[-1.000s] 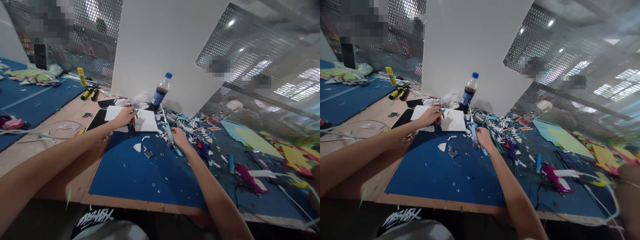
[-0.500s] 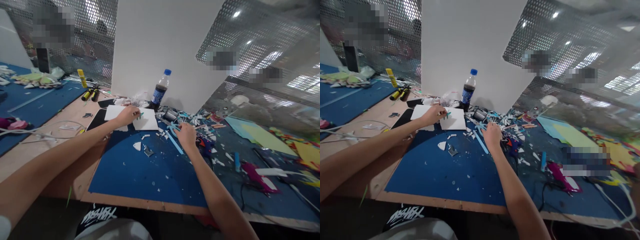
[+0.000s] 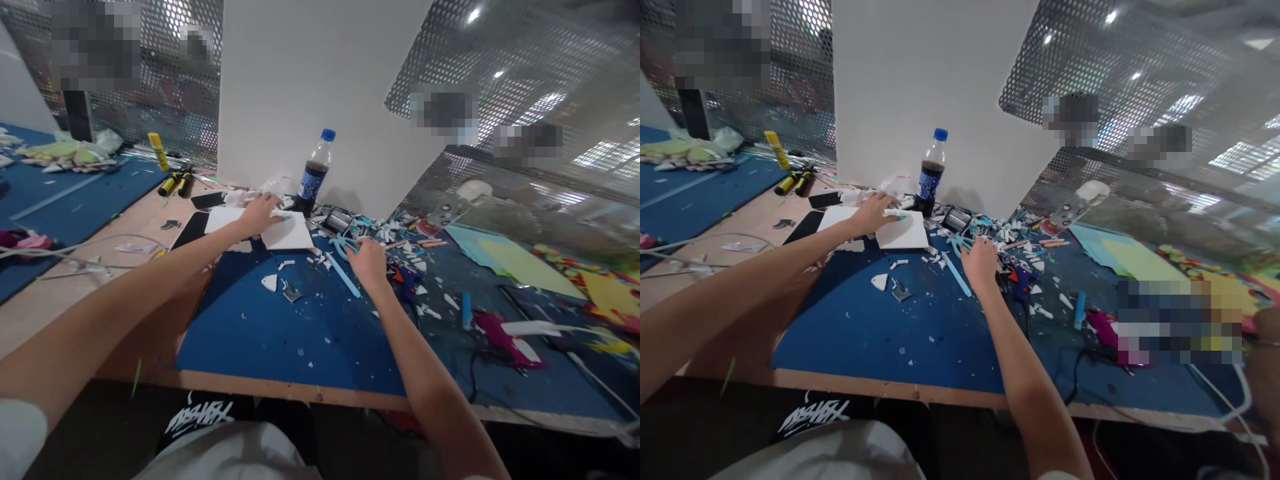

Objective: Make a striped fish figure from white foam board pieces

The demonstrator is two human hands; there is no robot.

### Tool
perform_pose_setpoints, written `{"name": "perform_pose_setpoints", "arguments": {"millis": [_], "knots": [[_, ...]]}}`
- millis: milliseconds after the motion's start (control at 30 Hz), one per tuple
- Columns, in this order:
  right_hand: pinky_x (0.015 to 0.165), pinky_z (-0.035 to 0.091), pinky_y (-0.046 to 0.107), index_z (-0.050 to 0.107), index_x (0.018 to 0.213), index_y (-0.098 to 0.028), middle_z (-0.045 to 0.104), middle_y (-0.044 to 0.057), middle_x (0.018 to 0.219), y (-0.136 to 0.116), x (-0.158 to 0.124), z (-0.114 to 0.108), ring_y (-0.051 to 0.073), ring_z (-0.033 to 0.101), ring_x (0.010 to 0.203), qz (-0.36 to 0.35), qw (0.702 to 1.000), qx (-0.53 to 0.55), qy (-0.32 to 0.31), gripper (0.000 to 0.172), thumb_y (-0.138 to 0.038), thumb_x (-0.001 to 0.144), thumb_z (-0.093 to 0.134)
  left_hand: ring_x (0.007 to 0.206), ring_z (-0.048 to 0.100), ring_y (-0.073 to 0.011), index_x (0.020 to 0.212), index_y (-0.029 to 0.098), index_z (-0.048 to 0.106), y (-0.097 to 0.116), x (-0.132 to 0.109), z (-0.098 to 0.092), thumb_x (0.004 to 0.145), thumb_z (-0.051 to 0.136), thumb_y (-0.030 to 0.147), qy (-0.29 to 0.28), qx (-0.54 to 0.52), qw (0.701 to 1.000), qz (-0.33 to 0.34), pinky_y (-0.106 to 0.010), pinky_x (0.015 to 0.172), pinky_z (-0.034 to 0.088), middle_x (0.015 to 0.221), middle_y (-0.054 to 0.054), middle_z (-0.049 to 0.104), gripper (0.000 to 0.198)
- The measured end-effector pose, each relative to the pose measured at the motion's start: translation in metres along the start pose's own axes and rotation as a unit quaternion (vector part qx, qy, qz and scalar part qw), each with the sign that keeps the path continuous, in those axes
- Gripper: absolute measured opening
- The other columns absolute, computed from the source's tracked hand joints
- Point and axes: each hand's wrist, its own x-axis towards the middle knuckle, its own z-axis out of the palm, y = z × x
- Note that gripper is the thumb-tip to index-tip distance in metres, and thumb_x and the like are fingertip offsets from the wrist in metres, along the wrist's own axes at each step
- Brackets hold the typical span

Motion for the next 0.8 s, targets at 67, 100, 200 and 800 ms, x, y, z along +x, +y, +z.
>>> {"name": "perform_pose_setpoints", "arguments": {"millis": [67, 100, 200, 800], "knots": [[0.086, 0.039, 0.041, 0.058, 0.096, -0.006, 0.06, 0.022, 0.099, -0.007, -0.005, -0.008, 0.031, 0.054, 0.1, -0.013, 1.0, 0.002, 0.018, 0.028, -0.033, 0.087, 0.055, 0.111, 0.049, -0.0302, 0.111, 0.012, 0.054, -0.001, -0.006, -0.009, 0.086, 0.055, 0.024, 0.02, 0.024, 0.999, -0.012, -0.047, 0.096, 0.038, 0.113, -0.015, 0.058, 0.028], [0.087, 0.038, 0.041, 0.057, 0.096, -0.007, 0.059, 0.021, 0.1, -0.011, -0.008, -0.013, 0.031, 0.052, 0.102, -0.028, 0.999, 0.006, 0.025, 0.029, -0.035, 0.089, 0.05, 0.112, 0.048, -0.031, 0.112, 0.011, 0.052, 0.001, -0.012, -0.015, 0.088, 0.051, 0.022, 0.03, 0.037, 0.999, -0.018, -0.048, 0.096, 0.037, 0.114, -0.017, 0.057, 0.027], [0.079, 0.04, 0.035, 0.055, 0.087, -0.015, 0.058, 0.013, 0.087, -0.028, -0.02, -0.026, 0.026, 0.052, 0.089, -0.16, 0.986, 0.044, 0.011, 0.036, -0.045, 0.094, 0.038, 0.11, 0.048, -0.0324, 0.107, 0.009, 0.05, 0.011, -0.038, -0.032, 0.093, 0.036, 0.018, 0.053, 0.075, 0.995, -0.029, -0.052, 0.097, 0.034, 0.111, -0.02, 0.055, 0.022], [0.081, 0.041, 0.035, 0.064, 0.094, -0.01, 0.06, 0.016, 0.094, -0.049, -0.041, -0.01, 0.027, 0.052, 0.097, -0.411, 0.903, -0.061, -0.108, 0.042, -0.049, 0.09, 0.048, 0.079, 0.063, -0.0223, 0.105, 0.013, 0.055, 0.05, -0.103, -0.043, 0.095, 0.042, 0.05, -0.266, 0.12, 0.926, 0.241, -0.027, 0.063, 0.041, 0.089, -0.01, 0.066, 0.04]]}}
